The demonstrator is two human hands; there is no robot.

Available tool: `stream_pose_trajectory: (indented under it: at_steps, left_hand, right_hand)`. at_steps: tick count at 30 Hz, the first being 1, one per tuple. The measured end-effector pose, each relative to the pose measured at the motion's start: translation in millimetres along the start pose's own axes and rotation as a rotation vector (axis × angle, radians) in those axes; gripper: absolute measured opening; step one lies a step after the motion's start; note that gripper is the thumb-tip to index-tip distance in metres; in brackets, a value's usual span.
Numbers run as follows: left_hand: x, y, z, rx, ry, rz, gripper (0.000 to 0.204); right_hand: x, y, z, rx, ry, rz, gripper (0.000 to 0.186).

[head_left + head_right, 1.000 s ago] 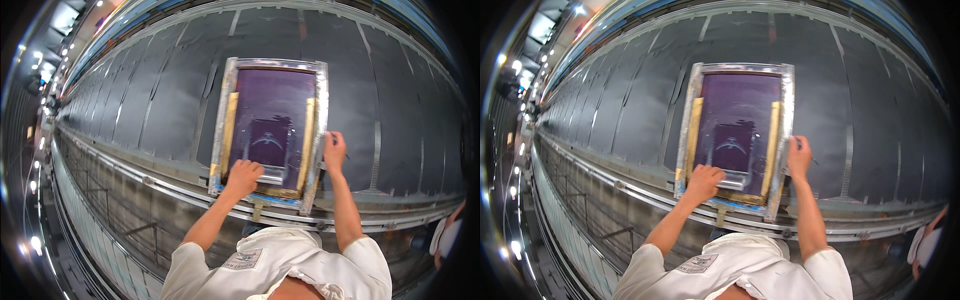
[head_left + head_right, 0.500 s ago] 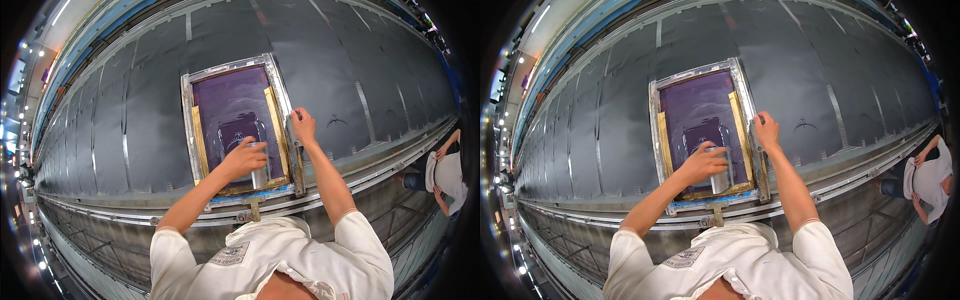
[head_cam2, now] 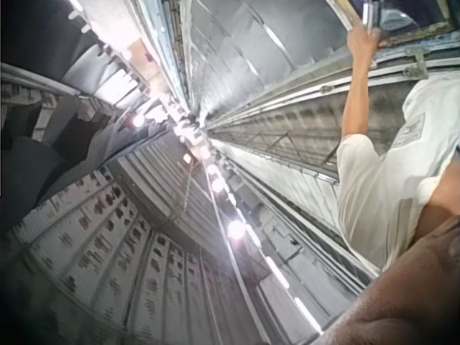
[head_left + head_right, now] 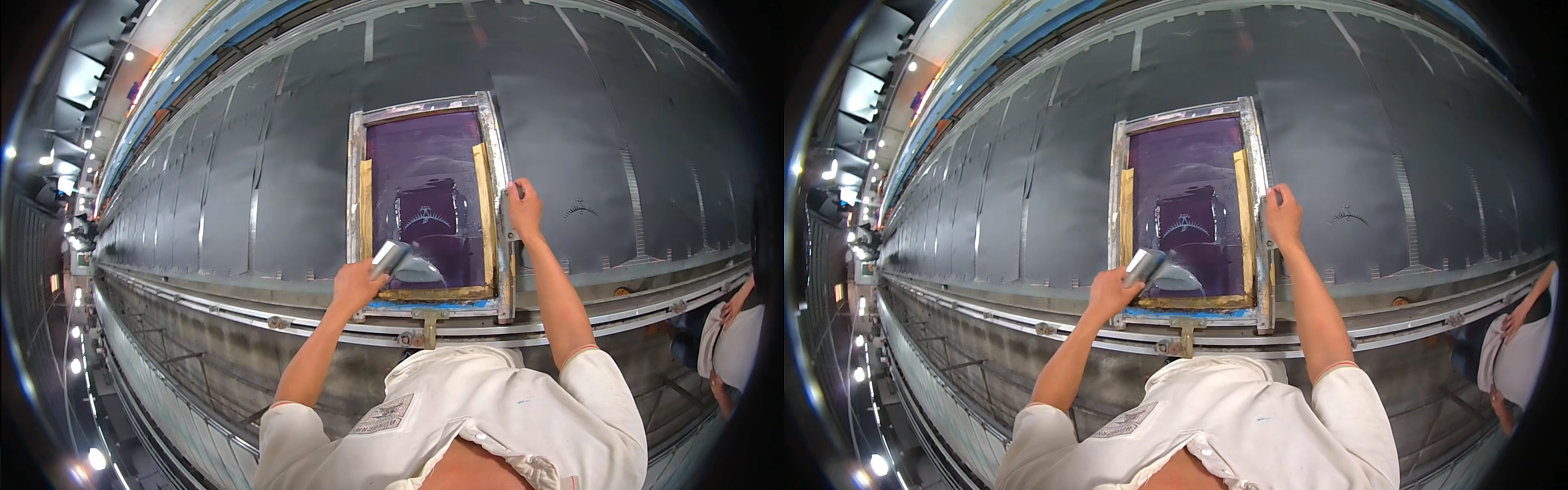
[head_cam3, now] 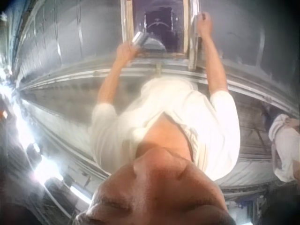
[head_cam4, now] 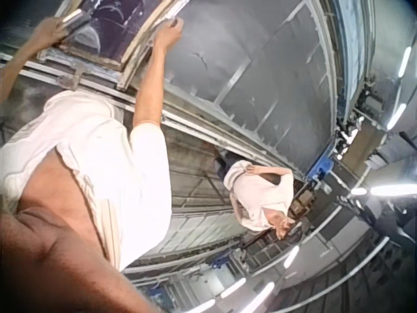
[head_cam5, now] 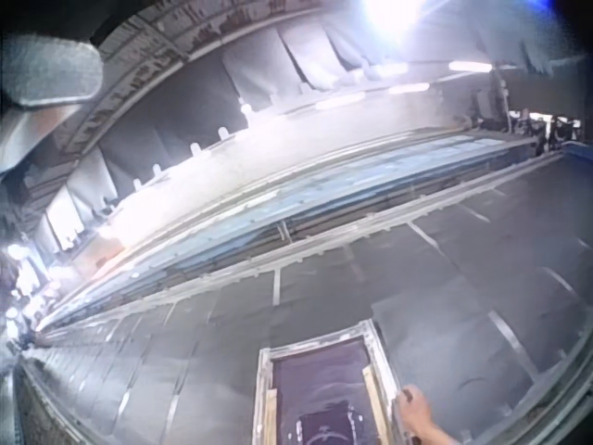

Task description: The person uses a squeegee to spread purple ink across a screen printing frame mounted on a large curved surface. They repeatedly pull the ink from the top to the bottom of the frame in a consistent motion.

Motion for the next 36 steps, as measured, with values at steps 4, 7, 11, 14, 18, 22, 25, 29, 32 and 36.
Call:
stream_pose_trajectory:
  at_steps: [4,7,11,14,18,22,25,29,32,36]
  left_hand:
    - [-80,15,-18,0.209,-0.308,-0.342,0.036]
    - [-110,38,-21,0.192,-0.481,-0.42,0.035]
    - [-74,73,-36,0.207,-0.508,-0.706,0.035]
    - [-21,76,-13,0.177,-0.426,-0.617,0.035]
    - [54,38,53,0.091,0.085,-0.196,0.028]
    - [97,23,66,0.108,0.638,-0.162,0.029]
    - [93,26,48,0.205,0.737,-0.278,0.034]
    - [85,37,37,0.169,0.782,-0.281,0.025]
    - [85,27,61,0.044,0.699,-0.347,0.019]
    - [93,18,135,0.103,0.612,-0.286,0.018]
  right_hand:
    - [-5,2,-7,-0.066,0.031,-0.001,0.025]
    - [-3,1,-6,-0.089,0.054,-0.013,0.026]
    - [-1,-2,-8,-0.059,0.043,-0.029,0.027]
    - [-7,-9,-5,-0.022,0.042,-0.07,0.027]
    - [-15,-9,-6,0.007,-0.024,-0.076,0.028]
    - [-22,-14,-5,-0.009,-0.022,-0.054,0.025]
    - [-22,-10,-10,0.006,-0.033,-0.09,0.024]
    - [-13,-6,-4,-0.007,-0.022,-0.223,0.025]
    - [-34,-4,-2,-0.029,-0.194,-0.581,0.031]
    - [-134,47,-15,-0.414,-0.465,-0.105,0.04]
Point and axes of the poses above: each hand's wrist, its own z-axis towards the middle knuckle, its own y-axis out of the palm, x = y × z, the point moved 8 cm from there along z, towards the middle knuckle, and after that the axes turned 13 degrees about x, right-handed, at the moved point
